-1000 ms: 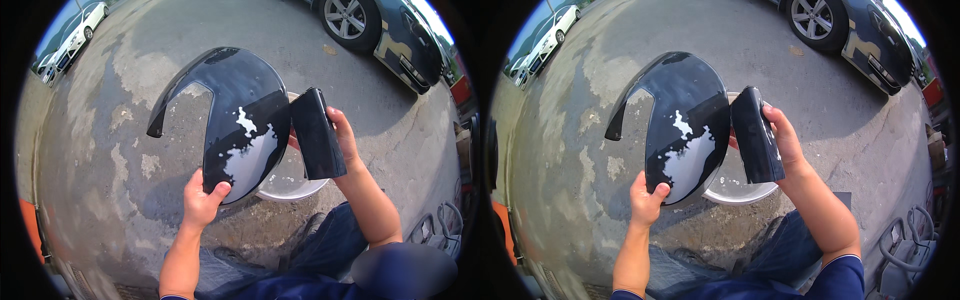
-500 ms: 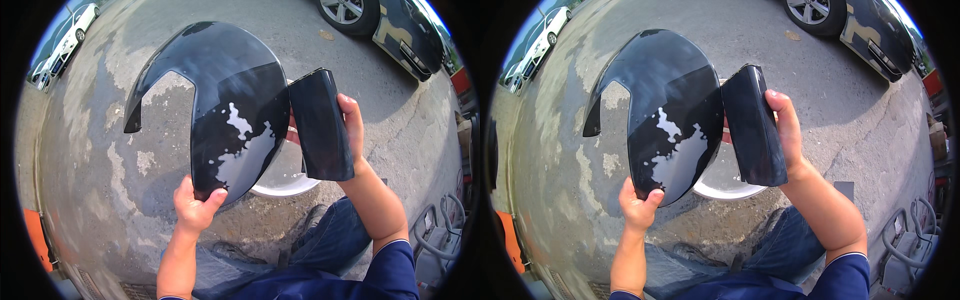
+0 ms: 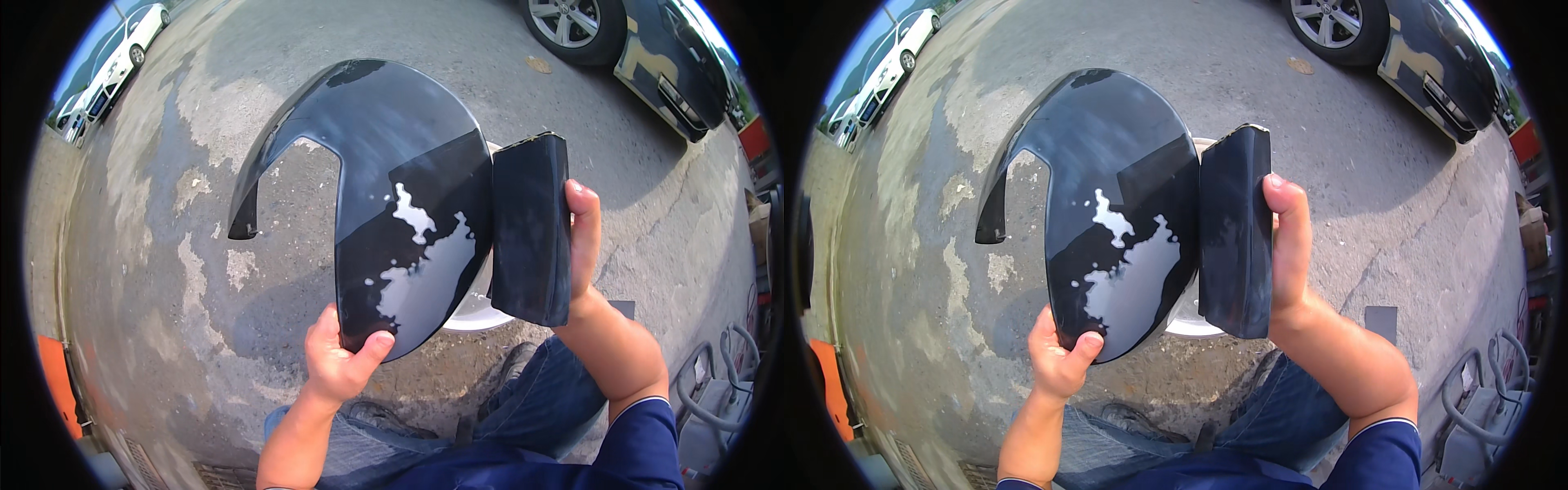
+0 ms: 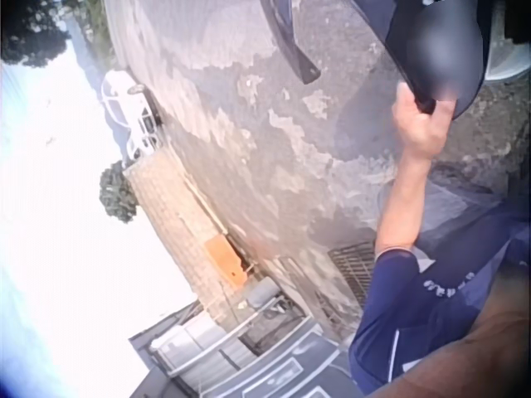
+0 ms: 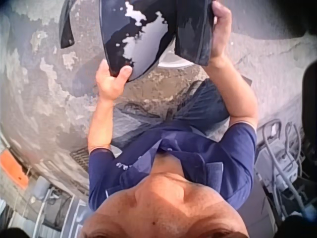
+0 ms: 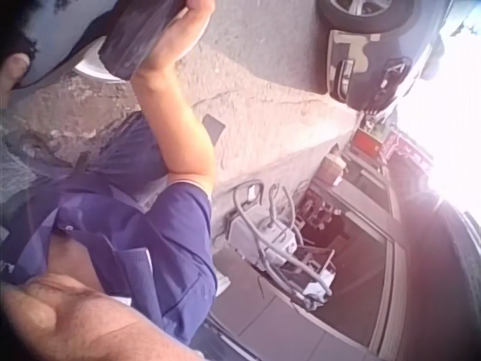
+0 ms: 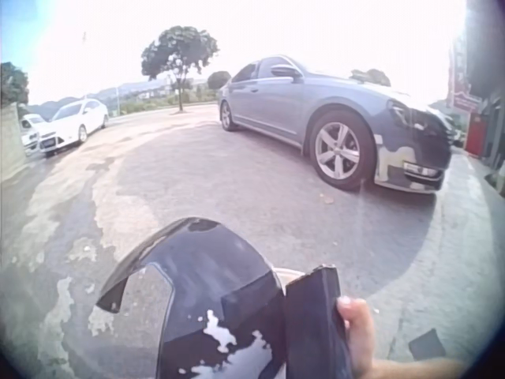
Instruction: The person sits on the ground and sands a black car part with a green sanding block, repeatedly dipping it into a bucket of water. They then wipe the part with a green cloth and rinse it with a hose.
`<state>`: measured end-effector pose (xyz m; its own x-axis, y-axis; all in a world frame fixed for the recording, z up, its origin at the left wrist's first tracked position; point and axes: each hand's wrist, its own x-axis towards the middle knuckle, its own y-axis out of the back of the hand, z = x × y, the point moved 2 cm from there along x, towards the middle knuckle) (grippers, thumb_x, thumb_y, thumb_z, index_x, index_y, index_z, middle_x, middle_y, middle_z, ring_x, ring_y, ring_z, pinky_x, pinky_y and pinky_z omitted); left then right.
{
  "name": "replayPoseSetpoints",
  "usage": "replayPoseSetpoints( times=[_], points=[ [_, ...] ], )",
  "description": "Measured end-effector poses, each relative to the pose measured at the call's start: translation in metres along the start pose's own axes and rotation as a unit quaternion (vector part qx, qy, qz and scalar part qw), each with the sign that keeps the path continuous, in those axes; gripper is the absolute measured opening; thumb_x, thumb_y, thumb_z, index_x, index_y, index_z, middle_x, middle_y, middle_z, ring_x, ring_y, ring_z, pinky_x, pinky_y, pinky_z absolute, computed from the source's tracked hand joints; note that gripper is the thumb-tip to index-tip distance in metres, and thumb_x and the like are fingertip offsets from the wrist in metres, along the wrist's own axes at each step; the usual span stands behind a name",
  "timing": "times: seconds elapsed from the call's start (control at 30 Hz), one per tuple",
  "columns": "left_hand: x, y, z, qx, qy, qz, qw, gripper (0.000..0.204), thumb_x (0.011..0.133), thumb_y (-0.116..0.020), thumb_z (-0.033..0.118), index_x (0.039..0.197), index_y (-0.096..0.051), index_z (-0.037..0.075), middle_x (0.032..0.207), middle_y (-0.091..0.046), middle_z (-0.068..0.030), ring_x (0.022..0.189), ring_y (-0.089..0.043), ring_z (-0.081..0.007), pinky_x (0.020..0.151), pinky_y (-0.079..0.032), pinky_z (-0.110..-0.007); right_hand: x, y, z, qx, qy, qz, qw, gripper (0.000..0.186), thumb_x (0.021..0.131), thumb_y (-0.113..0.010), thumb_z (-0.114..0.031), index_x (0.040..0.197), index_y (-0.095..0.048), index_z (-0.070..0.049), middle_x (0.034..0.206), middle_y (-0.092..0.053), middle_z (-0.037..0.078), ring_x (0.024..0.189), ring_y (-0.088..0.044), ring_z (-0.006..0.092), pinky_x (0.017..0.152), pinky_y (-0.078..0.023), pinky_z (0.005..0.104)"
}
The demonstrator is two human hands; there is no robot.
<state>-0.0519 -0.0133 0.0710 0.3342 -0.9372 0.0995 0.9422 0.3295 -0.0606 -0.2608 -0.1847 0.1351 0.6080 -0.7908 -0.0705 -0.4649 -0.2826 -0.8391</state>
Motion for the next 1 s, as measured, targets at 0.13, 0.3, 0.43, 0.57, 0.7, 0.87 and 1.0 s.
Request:
replayPoseSetpoints(
  times=[0.13, 0.3, 0.43, 0.57, 0.7, 0.87, 1.0],
  points=[
    [-0.001, -0.007, -0.002, -0.057, 0.032, -0.020, 0.998, 0.044, 0.094, -0.082, 0.020, 0.125, -0.062, -0.004, 0.113, -0.072, -0.0050, 0.100, -0.064, -0.0094, 0.090, -0.054, -0.028, 0.004, 0.000, 0.004, -0.005, 0.026, 0.004, 1.000, 0.063, 0.101, -0.049, -0.054, 0.124, -0.066, 0.001, 0.113, -0.075, 0.015, 0.100, -0.073, 0.0243, 0.094, -0.059, 0.0364],
    [0.004, 0.000, -0.004, -0.100, 0.099, -0.039, 0.989, 0.042, 0.096, -0.080, 0.015, 0.128, -0.062, -0.004, 0.117, -0.071, -0.0057, 0.104, -0.065, -0.0104, 0.093, -0.053, -0.029, 0.016, 0.019, 0.004, -0.141, 0.019, 0.089, 0.986, 0.063, 0.101, -0.049, -0.053, 0.129, -0.065, 0.001, 0.118, -0.072, 0.015, 0.103, -0.071, 0.0239, 0.095, -0.057, 0.0369],
    [0.007, 0.002, 0.002, -0.086, 0.140, -0.068, 0.984, 0.036, 0.094, -0.080, 0.011, 0.123, -0.064, -0.002, 0.113, -0.072, -0.0043, 0.101, -0.064, -0.0090, 0.090, -0.053, -0.028, 0.025, 0.026, -0.007, -0.220, 0.028, 0.208, 0.953, 0.041, 0.102, -0.056, -0.041, 0.112, -0.064, -0.002, 0.098, -0.068, 0.009, 0.083, -0.068, 0.0165, 0.075, -0.058, 0.0306],
    [0.008, 0.020, -0.003, 0.055, 0.199, -0.148, 0.967, 0.031, 0.090, -0.083, 0.013, 0.112, -0.067, -0.002, 0.101, -0.072, -0.0025, 0.092, -0.061, -0.0066, 0.082, -0.053, -0.026, 0.034, 0.031, -0.026, -0.542, 0.116, 0.134, 0.821, 0.072, 0.092, -0.075, -0.036, 0.150, -0.053, 0.000, 0.133, -0.066, 0.022, 0.120, -0.065, 0.0292, 0.105, -0.050, 0.0384],
    [0.013, 0.020, 0.005, 0.096, 0.211, -0.125, 0.965, 0.035, 0.089, -0.083, 0.019, 0.111, -0.067, -0.002, 0.096, -0.071, -0.0030, 0.089, -0.060, -0.0084, 0.080, -0.052, -0.028, 0.024, 0.009, -0.021, -0.814, 0.132, 0.084, 0.559, 0.060, 0.082, -0.082, -0.030, 0.136, -0.066, -0.009, 0.136, -0.063, 0.017, 0.127, -0.058, 0.0361, 0.110, -0.046, 0.0462],
    [0.015, 0.021, 0.006, 0.099, 0.211, -0.119, 0.965, 0.038, 0.090, -0.080, 0.016, 0.118, -0.065, -0.003, 0.102, -0.071, -0.0049, 0.093, -0.061, -0.0099, 0.083, -0.053, -0.029, 0.027, 0.019, -0.008, -0.844, 0.169, 0.045, 0.506, 0.055, 0.079, -0.084, -0.031, 0.126, -0.073, -0.004, 0.136, -0.063, 0.017, 0.126, -0.058, 0.0371, 0.108, -0.048, 0.0459],
    [0.016, 0.016, 0.013, 0.116, 0.196, -0.121, 0.966, 0.032, 0.090, -0.079, 0.014, 0.113, -0.064, -0.003, 0.096, -0.071, -0.0045, 0.087, -0.060, -0.0094, 0.078, -0.053, -0.029, 0.022, -0.001, 0.009, -0.831, 0.208, -0.061, 0.513, 0.049, 0.077, -0.083, -0.030, 0.118, -0.076, -0.006, 0.123, -0.068, 0.021, 0.110, -0.064, 0.0383, 0.097, -0.054, 0.0476]
  ],
)
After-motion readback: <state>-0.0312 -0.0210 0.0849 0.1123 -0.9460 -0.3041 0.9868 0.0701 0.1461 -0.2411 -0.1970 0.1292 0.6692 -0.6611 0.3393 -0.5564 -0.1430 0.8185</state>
